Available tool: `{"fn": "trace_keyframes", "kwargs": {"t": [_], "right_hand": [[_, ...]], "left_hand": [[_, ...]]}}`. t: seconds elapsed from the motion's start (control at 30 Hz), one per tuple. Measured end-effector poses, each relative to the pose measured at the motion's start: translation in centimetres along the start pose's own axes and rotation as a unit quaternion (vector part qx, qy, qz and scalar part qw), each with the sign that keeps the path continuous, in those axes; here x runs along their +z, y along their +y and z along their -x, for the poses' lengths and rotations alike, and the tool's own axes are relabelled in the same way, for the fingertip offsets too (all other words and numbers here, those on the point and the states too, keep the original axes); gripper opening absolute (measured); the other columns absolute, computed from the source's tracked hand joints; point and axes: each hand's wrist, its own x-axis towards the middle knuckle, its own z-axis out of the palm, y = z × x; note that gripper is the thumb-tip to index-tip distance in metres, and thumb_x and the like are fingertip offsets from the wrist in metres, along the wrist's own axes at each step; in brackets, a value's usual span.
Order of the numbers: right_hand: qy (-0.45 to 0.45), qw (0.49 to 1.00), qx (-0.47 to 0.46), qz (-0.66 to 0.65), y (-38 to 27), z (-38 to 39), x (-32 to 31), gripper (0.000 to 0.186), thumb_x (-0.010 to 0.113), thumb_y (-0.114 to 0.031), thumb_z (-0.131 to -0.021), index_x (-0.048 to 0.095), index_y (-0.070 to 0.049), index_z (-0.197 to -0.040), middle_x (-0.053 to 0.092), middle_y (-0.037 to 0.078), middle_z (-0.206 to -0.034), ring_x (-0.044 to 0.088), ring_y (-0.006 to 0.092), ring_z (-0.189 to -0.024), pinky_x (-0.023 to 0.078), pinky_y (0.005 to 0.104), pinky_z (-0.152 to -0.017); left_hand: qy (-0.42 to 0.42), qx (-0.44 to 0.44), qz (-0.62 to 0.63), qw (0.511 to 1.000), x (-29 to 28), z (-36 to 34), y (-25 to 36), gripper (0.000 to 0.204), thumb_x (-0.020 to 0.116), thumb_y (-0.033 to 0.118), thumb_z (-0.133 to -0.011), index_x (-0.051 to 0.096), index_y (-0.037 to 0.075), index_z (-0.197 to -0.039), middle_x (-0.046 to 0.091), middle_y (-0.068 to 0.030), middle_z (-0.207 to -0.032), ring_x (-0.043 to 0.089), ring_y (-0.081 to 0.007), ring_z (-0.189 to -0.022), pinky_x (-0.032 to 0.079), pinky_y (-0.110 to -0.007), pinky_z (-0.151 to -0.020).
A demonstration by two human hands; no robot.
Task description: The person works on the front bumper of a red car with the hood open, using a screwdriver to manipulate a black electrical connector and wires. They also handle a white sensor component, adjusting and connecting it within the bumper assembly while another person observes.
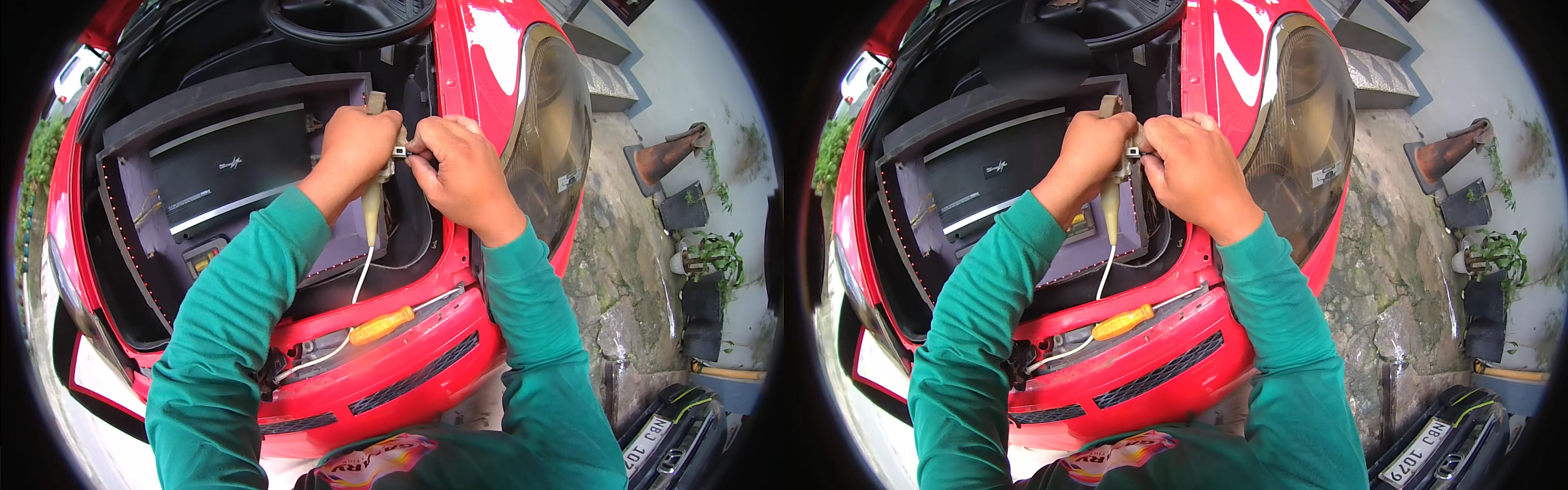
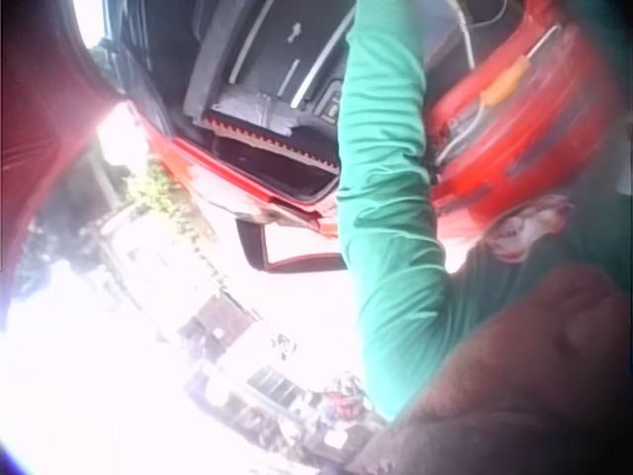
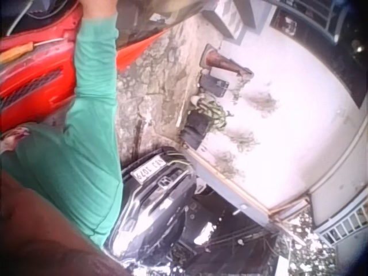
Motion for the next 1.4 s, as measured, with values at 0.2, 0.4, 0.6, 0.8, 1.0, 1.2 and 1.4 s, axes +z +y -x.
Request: {"fn": "trace_keyframes", "kwargs": {"t": [0.2, 0.4, 0.6, 0.8, 1.0, 1.2, 1.4], "right_hand": [[0.005, 1.000, 0.008, -0.027, -0.2, -0.4, 0.2, 0.019, 0.074, -0.004, -0.085, 0.059, -0.005, -0.096, 0.068, 0.012, -0.092, 0.067, 0.0404, -0.092, 0.052, 0.0489, -0.085], [0.004, 0.998, 0.020, -0.057, -0.2, -0.2, 0.1, 0.020, 0.076, -0.003, -0.084, 0.059, -0.004, -0.095, 0.069, 0.012, -0.093, 0.067, 0.0403, -0.089, 0.052, 0.0484, -0.082], [-0.007, 0.989, 0.088, -0.122, -0.4, -0.2, -0.3, 0.024, 0.076, -0.002, -0.082, 0.057, -0.004, -0.098, 0.068, 0.015, -0.095, 0.068, 0.0390, -0.088, 0.054, 0.0481, -0.079], [0.006, 0.989, 0.130, -0.076, -0.6, 0.3, 0.4, 0.056, 0.076, -0.001, -0.081, 0.054, -0.005, -0.132, 0.071, 0.019, -0.107, 0.073, 0.0423, -0.098, 0.058, 0.0495, -0.083], [0.037, 0.972, 0.135, -0.189, -1.0, 0.0, 0.1, 0.101, 0.071, 0.011, -0.078, 0.030, -0.010, -0.168, 0.071, 0.010, -0.121, 0.073, 0.0210, -0.110, 0.058, 0.0381, -0.101], [0.008, 0.990, 0.040, -0.137, 0.4, -0.2, 0.0, 0.069, 0.081, -0.001, -0.082, 0.058, -0.006, -0.147, 0.069, 0.011, -0.139, 0.069, 0.0219, -0.123, 0.055, 0.0399, -0.108], [-0.022, 0.997, 0.064, -0.040, 0.0, -0.4, 0.2, 0.079, 0.081, -0.003, -0.085, 0.048, -0.005, -0.157, 0.071, 0.011, -0.136, 0.070, 0.0227, -0.124, 0.053, 0.0395, -0.111]], "left_hand": [[0.044, -0.072, 0.269, 0.959, 0.1, 0.7, -0.3, 0.024, 0.068, 0.014, -0.094, 0.071, -0.009, -0.098, 0.071, -0.0136, -0.087, 0.069, -0.0225, -0.072, 0.054, -0.041, -0.064], [0.020, -0.117, 0.422, 0.899, 0.0, 1.5, -0.9, 0.018, 0.064, 0.010, -0.096, 0.068, -0.006, -0.102, 0.071, -0.0154, -0.090, 0.070, -0.0264, -0.072, 0.057, -0.042, -0.064], [-0.112, -0.079, 0.340, 0.930, -1.9, 1.3, 1.1, 0.016, 0.064, 0.015, -0.101, 0.070, 0.001, -0.104, 0.072, -0.0089, -0.093, 0.072, -0.0198, -0.079, 0.061, -0.037, -0.072], [-0.334, -0.047, 0.289, 0.896, -5.7, 2.1, 2.7, 0.035, 0.071, 0.029, -0.101, 0.070, 0.004, -0.126, 0.074, -0.0063, -0.117, 0.072, -0.0182, -0.106, 0.059, -0.039, -0.097], [-0.422, -0.023, 0.175, 0.889, -8.0, 6.5, -2.2, 0.056, 0.065, -0.005, -0.101, 0.049, -0.003, -0.155, 0.072, -0.0114, -0.129, 0.070, -0.0204, -0.122, 0.058, -0.035, -0.102], [-0.353, 0.073, 0.103, 0.927, -6.0, 8.2, -2.8, 0.023, 0.077, -0.001, -0.098, 0.067, -0.004, -0.117, 0.073, -0.0031, -0.097, 0.066, -0.0054, -0.085, 0.057, -0.024, -0.076], [-0.349, 0.080, 0.126, 0.925, -5.8, 7.5, -4.1, 0.025, 0.078, 0.000, -0.097, 0.065, -0.004, -0.118, 0.070, -0.0009, -0.092, 0.064, -0.0046, -0.082, 0.054, -0.023, -0.070]]}}
